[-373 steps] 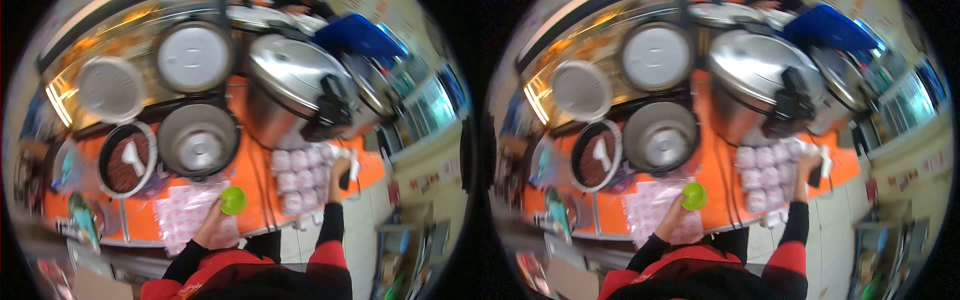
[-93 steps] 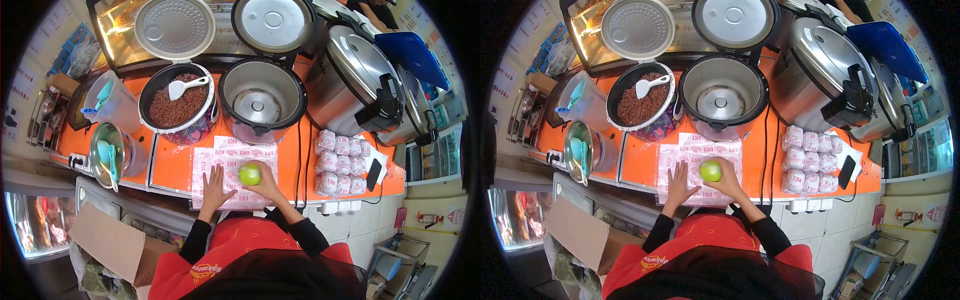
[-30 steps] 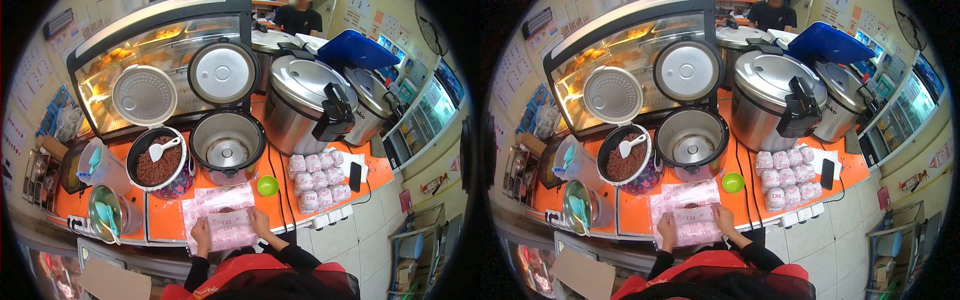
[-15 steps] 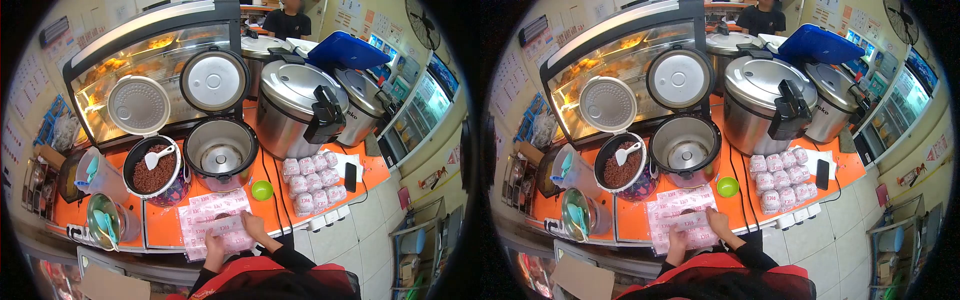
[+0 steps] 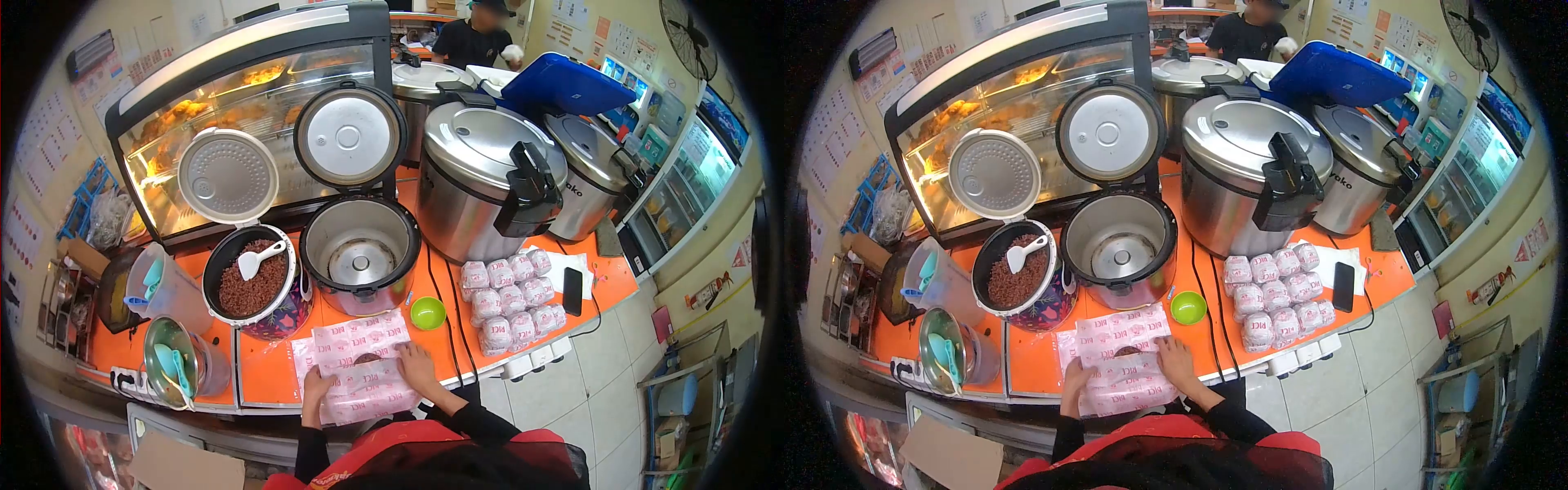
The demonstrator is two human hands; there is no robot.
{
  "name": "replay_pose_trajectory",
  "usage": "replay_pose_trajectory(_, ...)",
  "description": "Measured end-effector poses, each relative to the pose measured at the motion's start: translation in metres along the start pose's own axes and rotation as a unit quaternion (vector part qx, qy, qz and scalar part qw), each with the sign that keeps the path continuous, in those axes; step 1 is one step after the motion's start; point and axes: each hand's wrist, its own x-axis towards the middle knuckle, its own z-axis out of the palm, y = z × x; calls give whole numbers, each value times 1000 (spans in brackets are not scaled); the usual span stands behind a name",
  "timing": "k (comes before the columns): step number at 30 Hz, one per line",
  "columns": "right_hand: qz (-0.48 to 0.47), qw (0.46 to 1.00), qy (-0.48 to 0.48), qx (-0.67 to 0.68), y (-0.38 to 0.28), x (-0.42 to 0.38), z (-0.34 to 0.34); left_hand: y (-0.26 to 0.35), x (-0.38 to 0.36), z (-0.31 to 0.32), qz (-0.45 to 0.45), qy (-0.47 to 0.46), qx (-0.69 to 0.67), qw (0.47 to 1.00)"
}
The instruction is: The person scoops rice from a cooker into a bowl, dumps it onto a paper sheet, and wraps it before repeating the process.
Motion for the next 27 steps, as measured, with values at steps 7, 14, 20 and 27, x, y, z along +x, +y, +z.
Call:
replay_pose_trajectory(7,-21,998,-42,-34,-11,45,-9,-2,31,11,5,50,-191,980)
replay_pose_trajectory(14,-88,988,-125,-32,-4,95,17,7,20,15,-27,89,-211,973)
replay_pose_trajectory(20,-128,976,-166,-64,-14,113,-2,-12,28,10,-16,71,-201,977)
replay_pose_trajectory(27,-294,945,-137,-45,-24,129,-39,-6,20,11,71,175,-1,982)
